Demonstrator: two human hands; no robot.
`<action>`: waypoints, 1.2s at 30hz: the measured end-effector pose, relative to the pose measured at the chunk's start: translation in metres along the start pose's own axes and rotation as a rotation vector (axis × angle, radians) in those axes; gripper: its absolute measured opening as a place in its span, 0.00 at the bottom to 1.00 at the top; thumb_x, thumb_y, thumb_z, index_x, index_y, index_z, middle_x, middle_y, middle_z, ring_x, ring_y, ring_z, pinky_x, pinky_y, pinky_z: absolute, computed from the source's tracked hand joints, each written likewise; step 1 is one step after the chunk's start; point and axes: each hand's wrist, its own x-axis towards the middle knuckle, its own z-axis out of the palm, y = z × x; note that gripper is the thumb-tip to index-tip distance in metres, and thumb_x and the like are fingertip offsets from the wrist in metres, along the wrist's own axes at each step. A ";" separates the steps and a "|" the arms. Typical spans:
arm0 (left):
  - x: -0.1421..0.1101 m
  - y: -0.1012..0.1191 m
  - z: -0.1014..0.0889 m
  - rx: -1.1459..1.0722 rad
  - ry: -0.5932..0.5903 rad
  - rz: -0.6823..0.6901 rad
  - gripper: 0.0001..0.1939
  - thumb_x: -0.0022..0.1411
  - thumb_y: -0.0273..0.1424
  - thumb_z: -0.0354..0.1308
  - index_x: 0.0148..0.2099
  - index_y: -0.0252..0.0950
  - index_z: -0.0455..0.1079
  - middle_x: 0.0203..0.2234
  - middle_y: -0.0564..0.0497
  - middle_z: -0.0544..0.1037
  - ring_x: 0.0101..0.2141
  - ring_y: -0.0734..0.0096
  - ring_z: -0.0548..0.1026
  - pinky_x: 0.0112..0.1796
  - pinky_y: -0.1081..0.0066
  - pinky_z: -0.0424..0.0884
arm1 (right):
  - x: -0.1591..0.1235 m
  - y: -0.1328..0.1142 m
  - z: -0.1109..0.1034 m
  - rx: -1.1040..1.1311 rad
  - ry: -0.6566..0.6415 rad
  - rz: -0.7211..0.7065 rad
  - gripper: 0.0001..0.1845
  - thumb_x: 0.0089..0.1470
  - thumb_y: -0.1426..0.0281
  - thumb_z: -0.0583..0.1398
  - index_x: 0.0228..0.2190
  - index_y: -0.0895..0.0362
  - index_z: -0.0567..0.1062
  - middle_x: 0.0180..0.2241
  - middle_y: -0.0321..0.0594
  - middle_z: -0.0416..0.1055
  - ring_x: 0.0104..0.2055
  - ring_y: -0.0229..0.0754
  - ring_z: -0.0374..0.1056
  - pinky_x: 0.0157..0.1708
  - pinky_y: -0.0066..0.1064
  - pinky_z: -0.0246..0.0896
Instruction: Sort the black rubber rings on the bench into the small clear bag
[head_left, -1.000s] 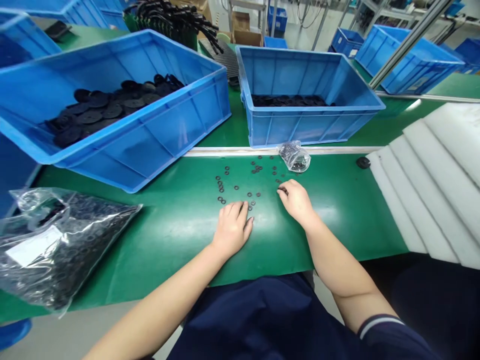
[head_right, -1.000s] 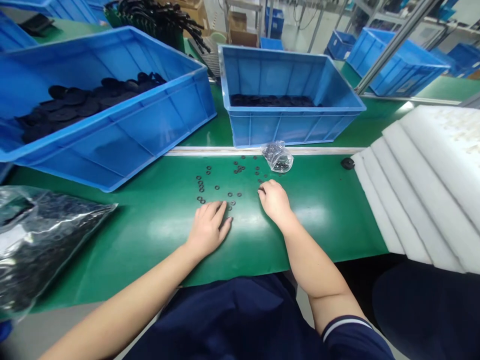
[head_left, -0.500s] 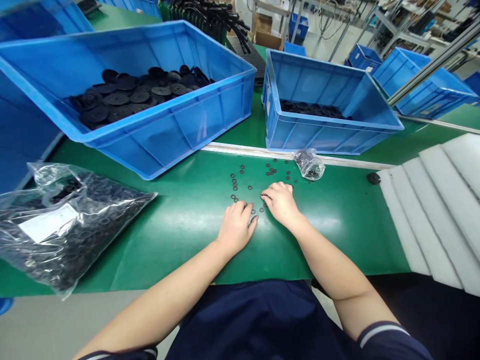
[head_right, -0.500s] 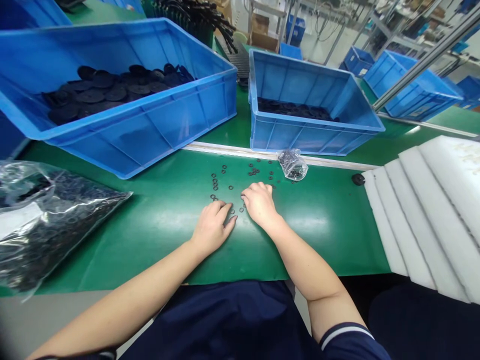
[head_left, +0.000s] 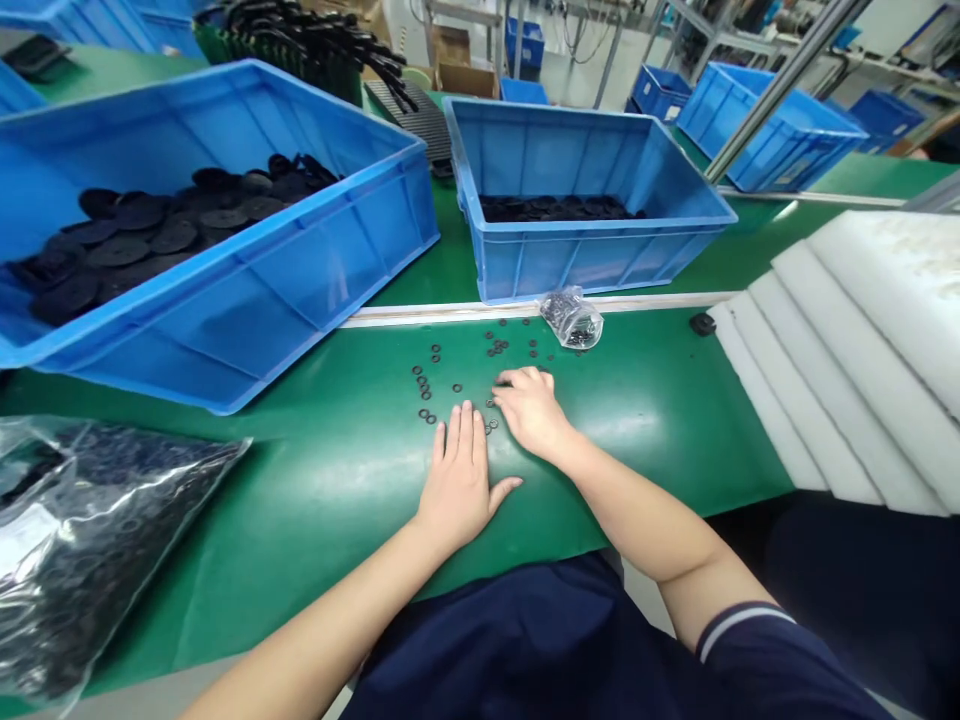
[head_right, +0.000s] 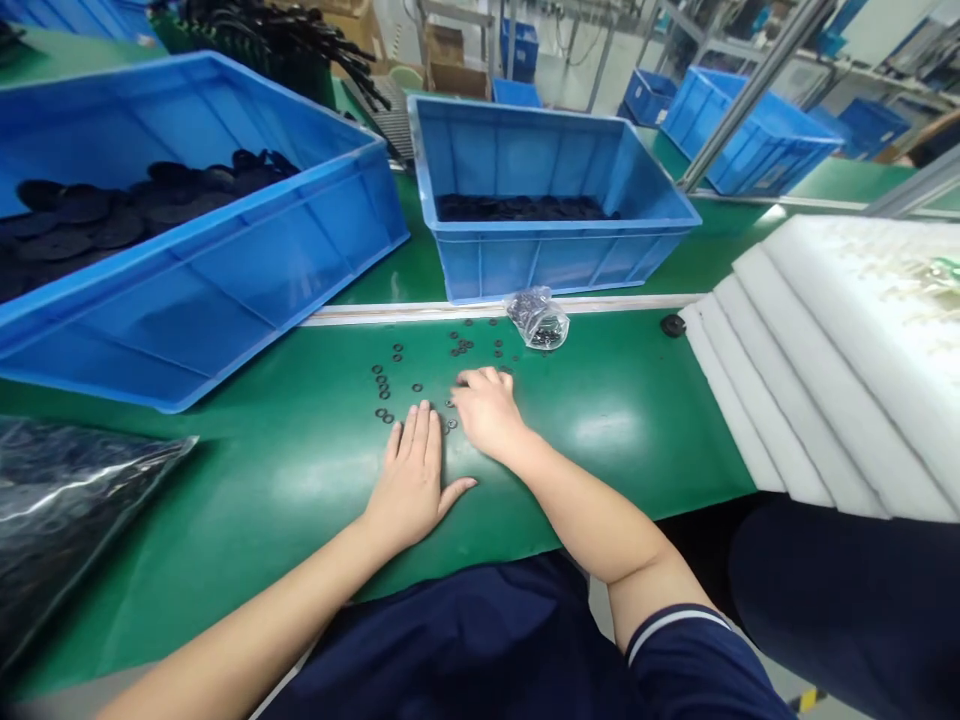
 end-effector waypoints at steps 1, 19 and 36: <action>0.004 0.002 0.001 0.009 -0.023 0.004 0.54 0.63 0.57 0.51 0.71 0.15 0.44 0.69 0.21 0.46 0.69 0.34 0.44 0.64 0.40 0.47 | -0.001 0.011 -0.005 0.019 0.054 0.057 0.16 0.64 0.71 0.53 0.45 0.53 0.80 0.50 0.46 0.74 0.53 0.50 0.62 0.51 0.43 0.53; 0.127 0.036 0.010 0.074 -0.022 0.211 0.35 0.70 0.42 0.49 0.69 0.21 0.55 0.68 0.28 0.54 0.68 0.42 0.53 0.65 0.43 0.45 | 0.003 0.111 -0.019 -0.016 0.225 0.518 0.14 0.61 0.70 0.58 0.43 0.56 0.81 0.40 0.47 0.73 0.43 0.47 0.69 0.46 0.35 0.64; 0.022 0.018 0.033 0.059 0.225 0.451 0.48 0.67 0.56 0.43 0.74 0.27 0.36 0.68 0.31 0.55 0.66 0.44 0.59 0.59 0.49 0.66 | -0.001 0.091 -0.018 -0.124 0.170 0.566 0.10 0.60 0.70 0.59 0.41 0.57 0.78 0.40 0.46 0.73 0.42 0.46 0.69 0.43 0.32 0.62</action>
